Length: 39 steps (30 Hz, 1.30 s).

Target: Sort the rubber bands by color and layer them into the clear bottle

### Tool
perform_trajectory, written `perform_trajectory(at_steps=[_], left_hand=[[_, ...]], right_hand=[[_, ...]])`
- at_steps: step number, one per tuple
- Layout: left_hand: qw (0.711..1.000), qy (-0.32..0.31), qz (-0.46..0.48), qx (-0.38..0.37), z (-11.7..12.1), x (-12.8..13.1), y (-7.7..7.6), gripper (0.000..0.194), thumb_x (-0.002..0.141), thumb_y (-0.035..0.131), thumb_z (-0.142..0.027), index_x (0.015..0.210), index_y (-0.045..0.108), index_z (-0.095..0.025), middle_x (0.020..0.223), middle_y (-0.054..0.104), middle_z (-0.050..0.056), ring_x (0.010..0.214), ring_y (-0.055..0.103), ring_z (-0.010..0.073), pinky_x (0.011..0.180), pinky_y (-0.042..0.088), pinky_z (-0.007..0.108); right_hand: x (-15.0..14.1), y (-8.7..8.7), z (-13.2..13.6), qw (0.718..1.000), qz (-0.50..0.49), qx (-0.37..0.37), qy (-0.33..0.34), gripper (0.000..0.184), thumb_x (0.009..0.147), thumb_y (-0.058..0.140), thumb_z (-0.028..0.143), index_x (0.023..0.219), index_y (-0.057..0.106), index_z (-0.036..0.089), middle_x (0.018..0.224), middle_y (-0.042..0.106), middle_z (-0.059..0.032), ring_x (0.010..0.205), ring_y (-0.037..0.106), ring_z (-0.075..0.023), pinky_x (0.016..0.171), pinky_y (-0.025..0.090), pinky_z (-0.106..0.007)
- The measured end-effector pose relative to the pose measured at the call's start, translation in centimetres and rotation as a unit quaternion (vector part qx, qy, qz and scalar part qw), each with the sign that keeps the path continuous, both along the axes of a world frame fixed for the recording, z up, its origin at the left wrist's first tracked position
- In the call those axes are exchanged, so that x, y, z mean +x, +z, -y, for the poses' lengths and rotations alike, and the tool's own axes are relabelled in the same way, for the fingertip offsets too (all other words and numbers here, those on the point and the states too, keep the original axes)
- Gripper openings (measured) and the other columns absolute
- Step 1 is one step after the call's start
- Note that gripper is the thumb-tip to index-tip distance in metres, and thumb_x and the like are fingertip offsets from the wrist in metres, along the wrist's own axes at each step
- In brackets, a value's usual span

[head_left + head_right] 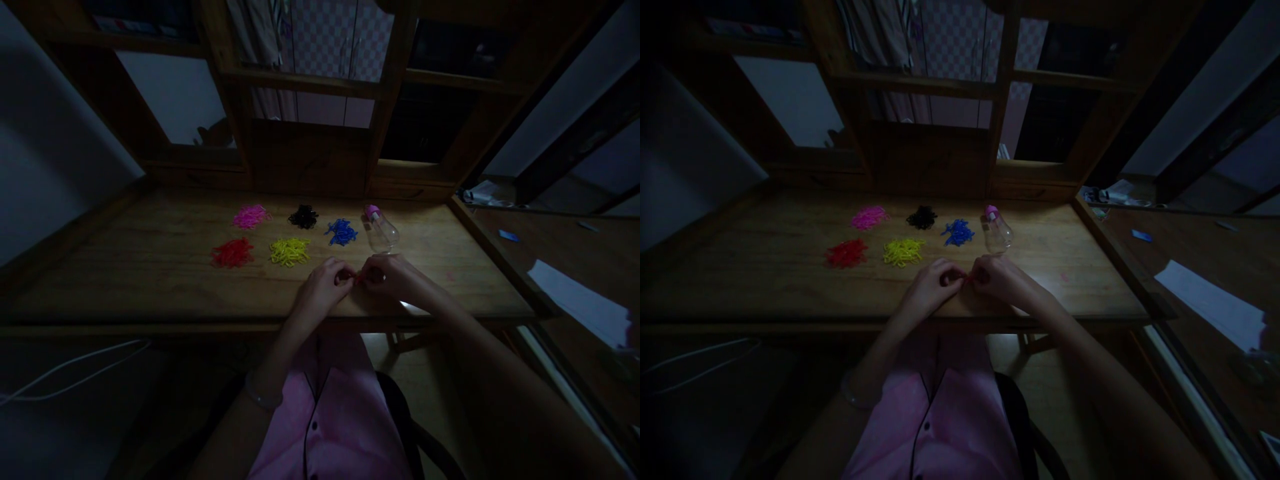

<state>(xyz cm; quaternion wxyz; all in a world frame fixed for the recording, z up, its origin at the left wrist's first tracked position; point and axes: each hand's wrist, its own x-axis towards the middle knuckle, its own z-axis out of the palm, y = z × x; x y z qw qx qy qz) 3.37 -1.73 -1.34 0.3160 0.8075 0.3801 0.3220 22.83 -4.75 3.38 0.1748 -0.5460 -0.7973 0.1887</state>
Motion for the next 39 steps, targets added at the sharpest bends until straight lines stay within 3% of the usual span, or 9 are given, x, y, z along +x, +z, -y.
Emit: perform_trajectory(at_steps=[5,15,21,26,34,39], left_hand=[[1.0,-0.004,0.008,0.003,-0.1,0.0,0.0,0.012,0.081,0.063,-0.018,0.091,0.069,-0.019,0.09,0.062,0.001,0.073,0.056,0.0123,0.066,0.044,0.024],[1.0,0.011,0.01,0.005,0.1,0.0,-0.1,0.011,0.083,0.064,-0.023,0.092,0.068,-0.02,0.092,0.063,0.002,0.074,0.056,0.0127,0.067,0.045,0.025],[0.998,-0.015,0.058,-0.026,0.6,0.0,0.4,0.025,0.081,0.07,-0.033,0.102,0.067,-0.021,0.095,0.065,0.002,0.075,0.058,0.0133,0.067,0.046,0.024],[0.992,-0.033,0.101,-0.06,0.5,-0.1,0.5,0.019,0.083,0.067,-0.028,0.1,0.07,-0.019,0.1,0.068,0.004,0.076,0.06,0.0129,0.07,0.047,0.024],[0.984,-0.016,0.147,-0.101,0.3,-0.3,0.6,0.015,0.086,0.06,-0.026,0.094,0.07,-0.018,0.095,0.072,0.003,0.083,0.063,0.0147,0.072,0.047,0.024],[0.984,-0.006,0.15,-0.099,0.3,-0.5,0.6,0.012,0.085,0.061,-0.027,0.09,0.067,-0.017,0.087,0.068,0.001,0.074,0.059,0.0123,0.066,0.044,0.023]], right_hand=[[-0.1,-0.4,-0.4,0.999,0.04,0.02,-0.006,0.012,0.07,0.063,0.012,0.08,0.068,0.016,0.072,0.066,-0.0031,0.06,0.056,-0.0119,0.056,0.037,-0.023],[1.9,0.6,0.2,0.998,-0.021,-0.029,-0.046,0.01,0.074,0.065,0.017,0.083,0.067,0.017,0.072,0.068,-0.0017,0.063,0.061,-0.0132,0.058,0.043,-0.024],[0.2,1.5,0.9,0.996,0.055,0.07,0.004,0.005,0.082,0.059,0.014,0.085,0.063,0.017,0.082,0.062,-0.0055,0.067,0.056,-0.0143,0.062,0.041,-0.027],[-1.7,2.6,1.6,0.992,0.079,0.096,0.028,0.012,0.089,0.051,0.012,0.092,0.062,0.016,0.09,0.06,-0.0091,0.071,0.058,-0.0166,0.064,0.042,-0.029],[-2.5,2.5,1.8,0.991,0.04,0.125,0.021,0.014,0.089,0.049,0.013,0.097,0.06,0.016,0.093,0.061,-0.0091,0.076,0.059,-0.0163,0.068,0.046,-0.029],[-2.3,1.6,1.9,0.988,-0.046,0.14,-0.039,0.008,0.083,0.056,0.014,0.087,0.061,0.018,0.083,0.064,-0.0055,0.07,0.059,-0.0145,0.065,0.047,-0.027]])
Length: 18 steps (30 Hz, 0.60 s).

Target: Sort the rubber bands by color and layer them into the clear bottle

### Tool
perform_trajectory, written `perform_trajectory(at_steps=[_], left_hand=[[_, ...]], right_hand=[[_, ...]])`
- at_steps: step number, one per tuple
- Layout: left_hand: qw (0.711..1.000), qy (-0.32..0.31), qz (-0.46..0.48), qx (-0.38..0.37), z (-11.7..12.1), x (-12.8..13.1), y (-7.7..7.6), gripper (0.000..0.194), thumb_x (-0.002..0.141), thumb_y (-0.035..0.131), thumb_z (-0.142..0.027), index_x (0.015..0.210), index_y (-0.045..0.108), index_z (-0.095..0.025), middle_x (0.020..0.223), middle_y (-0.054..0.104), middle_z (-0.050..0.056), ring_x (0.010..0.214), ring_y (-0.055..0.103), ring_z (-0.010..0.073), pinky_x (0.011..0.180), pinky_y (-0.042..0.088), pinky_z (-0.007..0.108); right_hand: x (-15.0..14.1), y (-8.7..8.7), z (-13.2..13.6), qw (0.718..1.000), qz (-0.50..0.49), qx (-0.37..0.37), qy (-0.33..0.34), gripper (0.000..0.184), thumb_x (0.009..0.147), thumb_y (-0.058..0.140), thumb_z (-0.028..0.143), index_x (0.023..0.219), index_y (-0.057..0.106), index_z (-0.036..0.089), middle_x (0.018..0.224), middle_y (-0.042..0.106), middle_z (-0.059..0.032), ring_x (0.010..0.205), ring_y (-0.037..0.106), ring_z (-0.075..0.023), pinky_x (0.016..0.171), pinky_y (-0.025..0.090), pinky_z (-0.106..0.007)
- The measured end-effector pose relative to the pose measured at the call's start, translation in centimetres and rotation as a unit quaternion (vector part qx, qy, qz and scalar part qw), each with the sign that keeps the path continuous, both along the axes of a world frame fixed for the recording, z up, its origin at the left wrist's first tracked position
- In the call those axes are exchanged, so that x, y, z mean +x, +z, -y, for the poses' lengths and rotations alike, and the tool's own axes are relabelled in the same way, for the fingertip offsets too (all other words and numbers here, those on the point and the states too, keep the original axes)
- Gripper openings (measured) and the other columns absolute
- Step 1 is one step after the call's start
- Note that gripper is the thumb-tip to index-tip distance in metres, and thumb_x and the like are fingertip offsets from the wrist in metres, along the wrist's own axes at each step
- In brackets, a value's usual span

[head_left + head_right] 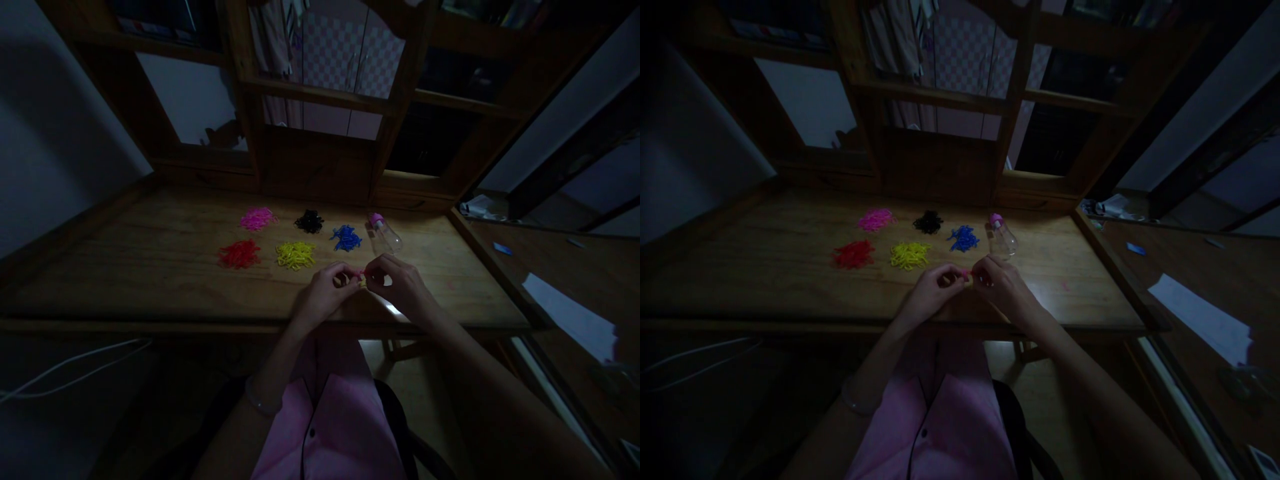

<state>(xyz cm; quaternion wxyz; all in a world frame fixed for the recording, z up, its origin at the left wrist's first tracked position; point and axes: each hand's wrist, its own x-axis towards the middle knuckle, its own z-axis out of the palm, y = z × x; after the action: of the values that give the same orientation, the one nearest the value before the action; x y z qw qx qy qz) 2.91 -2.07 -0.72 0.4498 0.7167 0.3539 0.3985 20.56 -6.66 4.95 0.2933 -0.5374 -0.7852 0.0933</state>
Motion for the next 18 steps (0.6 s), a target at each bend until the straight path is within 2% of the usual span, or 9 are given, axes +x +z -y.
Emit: perform_trajectory(at_steps=[4,9,13,15,18], left_hand=[[1.0,0.007,0.017,-0.013,-0.2,-0.2,0.2,0.01,0.084,0.061,-0.025,0.088,0.066,-0.017,0.084,0.066,0.0,0.073,0.058,0.0118,0.064,0.043,0.022],[0.999,0.011,0.039,-0.02,-0.1,-0.2,0.2,0.012,0.084,0.06,-0.027,0.088,0.065,-0.016,0.084,0.066,0.001,0.076,0.06,0.0125,0.065,0.044,0.022],[0.999,0.025,0.043,-0.013,-0.4,-1.7,0.6,0.013,0.084,0.06,-0.029,0.087,0.064,-0.017,0.084,0.067,0.002,0.078,0.062,0.0135,0.067,0.046,0.022],[0.999,0.039,0.017,0.015,-1.8,-3.7,1.4,0.013,0.084,0.06,-0.029,0.088,0.065,-0.017,0.087,0.067,0.002,0.081,0.063,0.0144,0.07,0.047,0.023],[0.989,0.085,-0.087,0.081,-6.1,-8.1,3.1,0.014,0.085,0.059,-0.029,0.091,0.066,-0.018,0.089,0.068,0.002,0.083,0.063,0.016,0.074,0.048,0.025]], right_hand=[[1.6,-1.8,-0.1,0.99,-0.122,-0.034,-0.066,0.008,0.081,0.062,0.024,0.087,0.063,0.018,0.079,0.067,-0.004,0.07,0.064,-0.0159,0.068,0.052,-0.029],[3.3,-4.0,-0.1,0.947,-0.275,-0.141,-0.093,0.027,0.078,0.069,0.041,0.088,0.065,0.016,0.085,0.071,-0.0059,0.076,0.067,-0.0179,0.07,0.053,-0.028],[4.2,-4.9,0.0,0.918,-0.343,-0.155,-0.125,0.029,0.076,0.072,0.043,0.086,0.067,0.016,0.075,0.067,-0.0025,0.066,0.062,-0.0136,0.062,0.047,-0.023],[4.4,-5.1,0.0,0.907,-0.37,-0.153,-0.13,0.029,0.076,0.073,0.043,0.087,0.068,0.016,0.07,0.065,-0.0009,0.064,0.059,-0.0126,0.06,0.045,-0.022],[4.6,-5.3,0.1,0.892,-0.405,-0.156,-0.127,0.028,0.075,0.074,0.042,0.086,0.067,0.017,0.069,0.063,-0.0002,0.063,0.058,-0.0123,0.059,0.044,-0.022]])
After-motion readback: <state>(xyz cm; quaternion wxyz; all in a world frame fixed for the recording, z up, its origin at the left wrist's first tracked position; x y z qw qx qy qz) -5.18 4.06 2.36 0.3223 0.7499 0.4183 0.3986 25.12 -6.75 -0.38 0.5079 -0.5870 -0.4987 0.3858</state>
